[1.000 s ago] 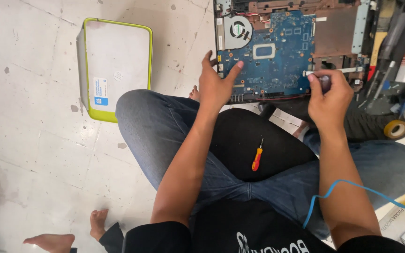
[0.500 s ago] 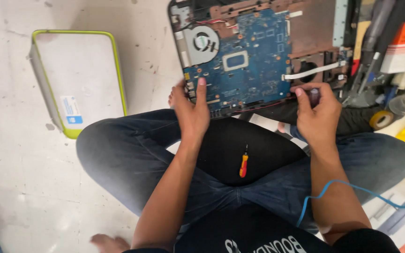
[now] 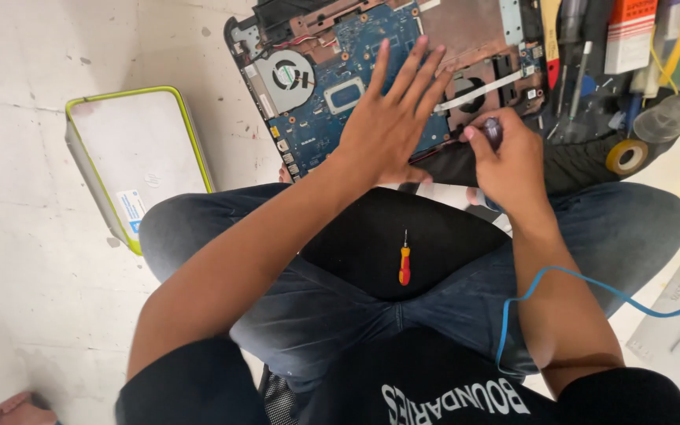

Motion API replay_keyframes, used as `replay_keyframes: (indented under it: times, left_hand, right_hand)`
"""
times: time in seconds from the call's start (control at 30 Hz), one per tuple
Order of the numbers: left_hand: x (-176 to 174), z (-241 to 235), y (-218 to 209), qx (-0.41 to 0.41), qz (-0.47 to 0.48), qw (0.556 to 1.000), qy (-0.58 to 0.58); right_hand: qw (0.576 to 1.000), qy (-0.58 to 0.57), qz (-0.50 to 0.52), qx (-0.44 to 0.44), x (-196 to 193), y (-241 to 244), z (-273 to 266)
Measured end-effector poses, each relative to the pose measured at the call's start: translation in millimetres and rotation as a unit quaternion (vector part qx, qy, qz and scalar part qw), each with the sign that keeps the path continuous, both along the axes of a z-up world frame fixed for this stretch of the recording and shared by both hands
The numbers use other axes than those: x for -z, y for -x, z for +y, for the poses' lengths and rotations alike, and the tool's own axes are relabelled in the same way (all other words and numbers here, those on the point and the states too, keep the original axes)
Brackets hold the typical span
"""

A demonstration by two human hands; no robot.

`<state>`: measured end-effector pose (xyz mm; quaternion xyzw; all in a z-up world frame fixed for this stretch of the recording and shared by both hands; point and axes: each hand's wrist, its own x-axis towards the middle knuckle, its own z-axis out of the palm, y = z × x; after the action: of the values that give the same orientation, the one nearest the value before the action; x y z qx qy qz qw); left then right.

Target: The person uses a screwdriver to remove screws from the bottom case of a disassembled laptop. They carefully unscrew multiple fasteners around the perimeter of the motherboard area while sitting on the floor.

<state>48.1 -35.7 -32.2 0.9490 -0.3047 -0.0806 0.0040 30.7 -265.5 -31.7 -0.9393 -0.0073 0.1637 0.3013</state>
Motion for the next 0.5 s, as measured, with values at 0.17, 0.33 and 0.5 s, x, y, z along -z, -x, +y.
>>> replay_keyframes:
  times: [0.17,0.33,0.5]
  left_hand:
    - [31.8,-10.3,-12.6,0.026,-0.047,0.998,-0.030]
    - [42.0,-5.1,-18.1,0.050,-0.068,0.996,0.006]
    - [42.0,-4.2,-27.0,0.070,-0.010,0.993,0.094]
  right_hand:
    - [1.000,-0.028,-0.006,0.000,-0.8,-1.9,1.1]
    - [0.999,-0.030,-0.019,-0.007,9.0,4.3,-2.2]
    - [0.991,-0.084,-0.087,-0.059,7.8,7.8,0.8]
